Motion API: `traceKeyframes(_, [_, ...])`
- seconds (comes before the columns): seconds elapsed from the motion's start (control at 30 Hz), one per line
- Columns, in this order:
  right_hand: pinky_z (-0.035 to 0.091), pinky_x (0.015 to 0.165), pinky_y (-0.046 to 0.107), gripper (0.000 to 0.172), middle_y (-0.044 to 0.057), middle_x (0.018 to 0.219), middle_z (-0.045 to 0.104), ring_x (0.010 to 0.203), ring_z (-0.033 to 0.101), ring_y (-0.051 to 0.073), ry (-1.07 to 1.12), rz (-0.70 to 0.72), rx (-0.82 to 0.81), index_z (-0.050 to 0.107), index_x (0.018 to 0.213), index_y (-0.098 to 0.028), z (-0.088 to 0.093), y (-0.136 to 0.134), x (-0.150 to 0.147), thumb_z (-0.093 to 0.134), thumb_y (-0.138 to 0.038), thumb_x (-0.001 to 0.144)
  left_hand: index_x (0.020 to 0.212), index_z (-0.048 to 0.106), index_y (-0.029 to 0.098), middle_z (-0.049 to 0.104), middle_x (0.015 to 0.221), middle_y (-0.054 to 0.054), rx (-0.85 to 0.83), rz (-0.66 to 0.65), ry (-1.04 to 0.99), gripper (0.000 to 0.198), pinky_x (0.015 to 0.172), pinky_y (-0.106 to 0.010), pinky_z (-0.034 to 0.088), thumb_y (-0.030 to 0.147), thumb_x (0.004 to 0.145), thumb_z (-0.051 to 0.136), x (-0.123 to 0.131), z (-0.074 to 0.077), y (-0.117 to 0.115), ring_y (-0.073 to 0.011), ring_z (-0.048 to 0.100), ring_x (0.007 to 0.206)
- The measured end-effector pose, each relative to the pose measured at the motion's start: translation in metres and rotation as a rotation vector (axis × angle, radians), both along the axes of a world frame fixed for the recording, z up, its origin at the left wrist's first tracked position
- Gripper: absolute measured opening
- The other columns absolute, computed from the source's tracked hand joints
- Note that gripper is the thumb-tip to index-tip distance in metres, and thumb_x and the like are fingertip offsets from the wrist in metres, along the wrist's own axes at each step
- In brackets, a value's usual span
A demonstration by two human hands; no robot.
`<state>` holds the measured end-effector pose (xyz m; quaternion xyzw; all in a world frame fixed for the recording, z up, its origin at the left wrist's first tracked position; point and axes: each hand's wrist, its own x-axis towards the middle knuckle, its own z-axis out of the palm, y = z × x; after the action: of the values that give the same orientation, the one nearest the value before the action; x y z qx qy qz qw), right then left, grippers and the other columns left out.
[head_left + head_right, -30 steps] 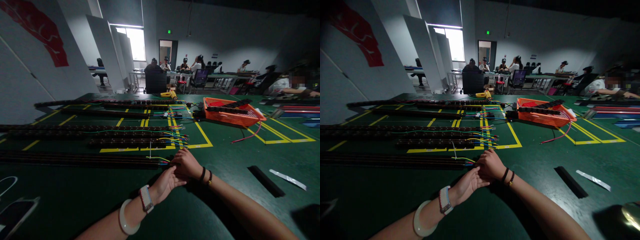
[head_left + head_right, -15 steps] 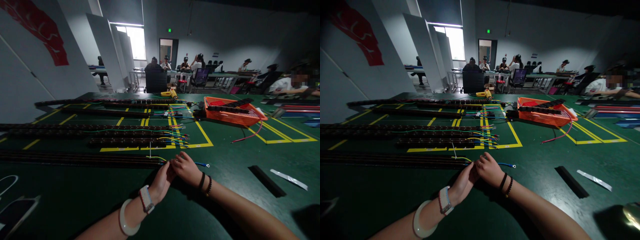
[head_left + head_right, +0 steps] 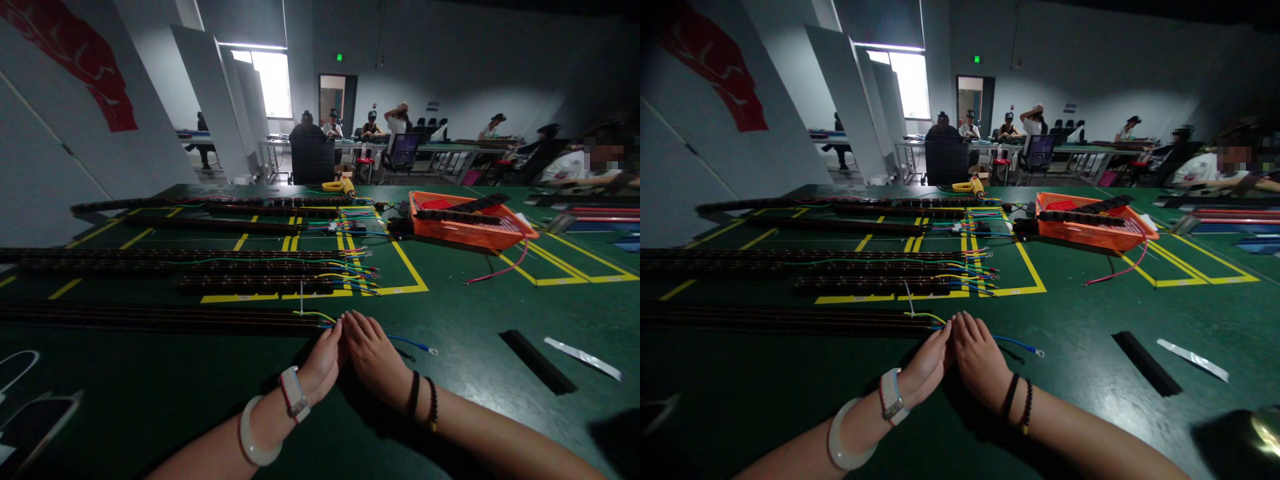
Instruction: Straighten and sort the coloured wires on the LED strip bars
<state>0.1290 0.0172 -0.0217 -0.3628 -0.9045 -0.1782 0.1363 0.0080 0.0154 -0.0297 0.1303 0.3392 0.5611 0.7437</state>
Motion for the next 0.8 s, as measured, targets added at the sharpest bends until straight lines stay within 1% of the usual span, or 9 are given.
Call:
traceKeyframes(0.07, [0.032, 0.098, 0.040, 0.038, 0.012, 0.126, 0.055, 0.118, 0.044, 0.026, 0.026, -0.001, -0.058, 0.053, 0.124, -0.012, 0.017, 0.005, 0.005, 0.049, -0.026, 0.089, 0.089, 0.064, 0.017, 0.068, 0.097, -0.005, 0.005, -0.020, -0.016, 0.013, 0.090, -0.032, 0.044, 0.026, 0.079, 0.065, 0.000, -0.002, 0.000, -0.0167, 0.061, 0.095])
traceKeyframes(0.13, [0.032, 0.095, 0.040, 0.031, 0.011, 0.117, 0.059, 0.113, 0.047, 0.026, 0.046, -0.028, -0.105, 0.060, 0.113, -0.016, 0.040, 0.010, 0.011, 0.054, -0.033, 0.088, 0.086, 0.064, 0.016, 0.068, 0.091, -0.005, 0.005, -0.035, -0.026, 0.013, 0.086, -0.032, 0.046, 0.027, 0.079, 0.065, -0.001, -0.003, -0.001, -0.0164, 0.062, 0.088])
traceKeyframes(0.2, [0.035, 0.084, 0.037, 0.018, 0.008, 0.092, 0.065, 0.093, 0.054, 0.023, 0.018, -0.075, -0.165, 0.065, 0.089, -0.018, 0.062, 0.012, 0.018, 0.056, -0.032, 0.087, 0.082, 0.064, 0.015, 0.068, 0.084, -0.004, 0.004, -0.047, -0.026, 0.014, 0.083, -0.031, 0.046, 0.028, 0.079, 0.064, -0.002, -0.004, -0.001, -0.0154, 0.063, 0.081])
traceKeyframes(0.23, [0.036, 0.079, 0.034, 0.019, 0.007, 0.083, 0.064, 0.084, 0.055, 0.021, -0.001, -0.096, -0.207, 0.065, 0.080, -0.018, 0.071, 0.012, 0.020, 0.056, -0.033, 0.087, 0.081, 0.064, 0.015, 0.068, 0.082, -0.004, 0.006, -0.055, -0.022, 0.015, 0.082, -0.030, 0.046, 0.029, 0.080, 0.064, -0.003, -0.004, -0.001, -0.0150, 0.063, 0.079])
traceKeyframes(0.3, [0.034, 0.070, 0.031, 0.021, 0.005, 0.074, 0.064, 0.072, 0.055, 0.018, -0.057, -0.097, -0.280, 0.065, 0.073, -0.018, 0.081, 0.010, 0.023, 0.058, -0.034, 0.086, 0.082, 0.064, 0.015, 0.068, 0.081, -0.004, 0.018, -0.075, -0.015, 0.018, 0.080, -0.030, 0.046, 0.032, 0.079, 0.064, -0.003, -0.003, -0.001, -0.0149, 0.062, 0.076])
traceKeyframes(0.37, [0.033, 0.067, 0.031, 0.017, 0.005, 0.074, 0.065, 0.070, 0.056, 0.017, -0.121, -0.100, -0.310, 0.067, 0.076, -0.018, 0.081, 0.006, 0.023, 0.060, -0.032, 0.085, 0.083, 0.064, 0.015, 0.068, 0.080, -0.004, 0.033, -0.097, -0.019, 0.022, 0.080, -0.031, 0.046, 0.036, 0.078, 0.065, -0.004, -0.001, -0.002, -0.0158, 0.062, 0.076])
traceKeyframes(0.5, [0.036, 0.064, 0.032, 0.011, 0.010, 0.076, 0.067, 0.073, 0.060, 0.021, -0.256, -0.141, -0.315, 0.069, 0.080, -0.016, 0.066, -0.003, 0.014, 0.059, -0.021, 0.084, 0.083, 0.064, 0.015, 0.069, 0.083, -0.005, 0.057, -0.135, -0.005, 0.030, 0.081, -0.031, 0.044, 0.044, 0.075, 0.065, -0.003, 0.001, -0.002, -0.0167, 0.062, 0.081])
traceKeyframes(0.67, [0.039, 0.059, 0.031, 0.018, 0.011, 0.083, 0.068, 0.077, 0.062, 0.023, -0.329, -0.188, -0.362, 0.069, 0.085, -0.014, 0.057, -0.009, 0.002, 0.053, -0.005, 0.082, 0.079, 0.062, 0.016, 0.068, 0.079, -0.004, 0.050, -0.134, 0.016, 0.033, 0.087, -0.033, 0.041, 0.047, 0.071, 0.068, -0.003, 0.001, -0.001, -0.0171, 0.062, 0.079])
traceKeyframes(0.8, [0.039, 0.054, 0.028, 0.020, 0.012, 0.086, 0.067, 0.075, 0.063, 0.022, -0.303, -0.194, -0.353, 0.066, 0.091, -0.012, 0.056, -0.010, 0.003, 0.051, -0.003, 0.082, 0.076, 0.062, 0.016, 0.067, 0.075, -0.002, 0.039, -0.122, 0.026, 0.029, 0.087, -0.032, 0.042, 0.044, 0.072, 0.068, -0.003, 0.003, -0.002, -0.0155, 0.061, 0.075])
